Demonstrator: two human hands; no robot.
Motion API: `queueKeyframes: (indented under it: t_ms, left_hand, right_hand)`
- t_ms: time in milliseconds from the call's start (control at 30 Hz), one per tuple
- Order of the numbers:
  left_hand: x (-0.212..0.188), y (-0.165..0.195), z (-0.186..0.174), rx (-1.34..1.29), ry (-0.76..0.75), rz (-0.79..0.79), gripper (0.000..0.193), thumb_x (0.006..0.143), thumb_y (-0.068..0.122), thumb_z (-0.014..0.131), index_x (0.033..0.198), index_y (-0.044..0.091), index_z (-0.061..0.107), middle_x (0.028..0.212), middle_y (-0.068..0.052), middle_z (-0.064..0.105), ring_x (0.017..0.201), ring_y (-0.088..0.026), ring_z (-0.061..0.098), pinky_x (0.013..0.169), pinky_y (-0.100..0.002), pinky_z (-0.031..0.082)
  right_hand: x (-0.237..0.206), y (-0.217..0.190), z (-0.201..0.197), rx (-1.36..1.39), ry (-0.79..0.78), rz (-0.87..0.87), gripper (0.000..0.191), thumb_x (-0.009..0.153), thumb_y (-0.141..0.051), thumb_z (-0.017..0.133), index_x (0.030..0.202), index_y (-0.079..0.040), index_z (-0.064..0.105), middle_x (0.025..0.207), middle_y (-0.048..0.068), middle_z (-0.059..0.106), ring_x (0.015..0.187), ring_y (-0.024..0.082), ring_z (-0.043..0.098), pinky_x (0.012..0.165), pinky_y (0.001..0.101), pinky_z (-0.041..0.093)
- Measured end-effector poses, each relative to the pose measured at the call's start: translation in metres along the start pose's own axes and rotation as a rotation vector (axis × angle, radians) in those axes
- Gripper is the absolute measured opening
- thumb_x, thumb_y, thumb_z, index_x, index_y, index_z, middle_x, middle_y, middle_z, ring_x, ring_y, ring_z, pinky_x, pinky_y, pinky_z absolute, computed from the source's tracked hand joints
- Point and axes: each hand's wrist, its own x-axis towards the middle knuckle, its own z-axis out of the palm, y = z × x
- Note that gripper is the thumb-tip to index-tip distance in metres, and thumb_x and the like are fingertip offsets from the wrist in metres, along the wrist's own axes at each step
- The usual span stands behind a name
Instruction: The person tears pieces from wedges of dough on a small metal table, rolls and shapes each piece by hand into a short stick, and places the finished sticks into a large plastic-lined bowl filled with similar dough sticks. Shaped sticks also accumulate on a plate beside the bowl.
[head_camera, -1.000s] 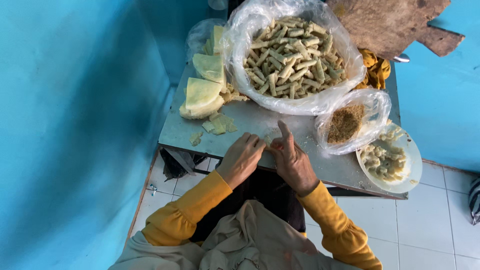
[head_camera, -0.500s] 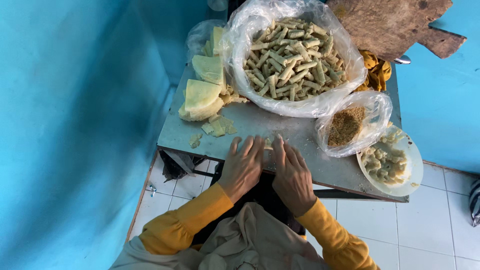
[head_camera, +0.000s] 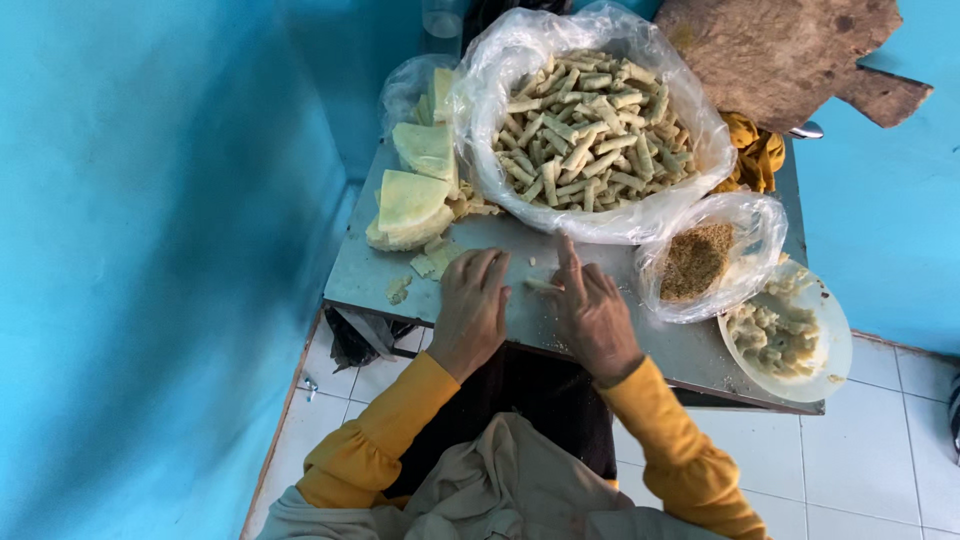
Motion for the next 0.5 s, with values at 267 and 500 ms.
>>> queueKeyframes:
  t_ms: [267,500]
  left_hand:
    - [-0.002,-0.002,-0.001,-0.071,0.052,0.037,0.023,0.098,0.003,0.059,0.122,0.002,0.060,0.128,-0.013,0.056,0.122,-0.038,0.050,0.104,-0.050,0.042]
    - [0.003,-0.026,-0.044,-0.040,0.263,-0.026,0.040,0.084,-0.006,0.061,0.121,0.010,0.063,0.123,-0.010,0.062,0.121,-0.034,0.055,0.105,-0.051,0.041]
  right_hand:
    - [0.053,0.011,-0.055,-0.332,0.396,-0.177,0.078,0.083,0.019,0.052,0.157,0.001,0.035,0.127,0.023,0.067,0.108,0.033,0.068,0.084,0.0403,0.062]
    - [0.029,-0.016,0.005,-0.189,0.022,-0.059,0.051,0.071,0.006,0.064,0.118,-0.012,0.074,0.111,0.010,0.064,0.104,0.031,0.059,0.093,0.0422,0.052]
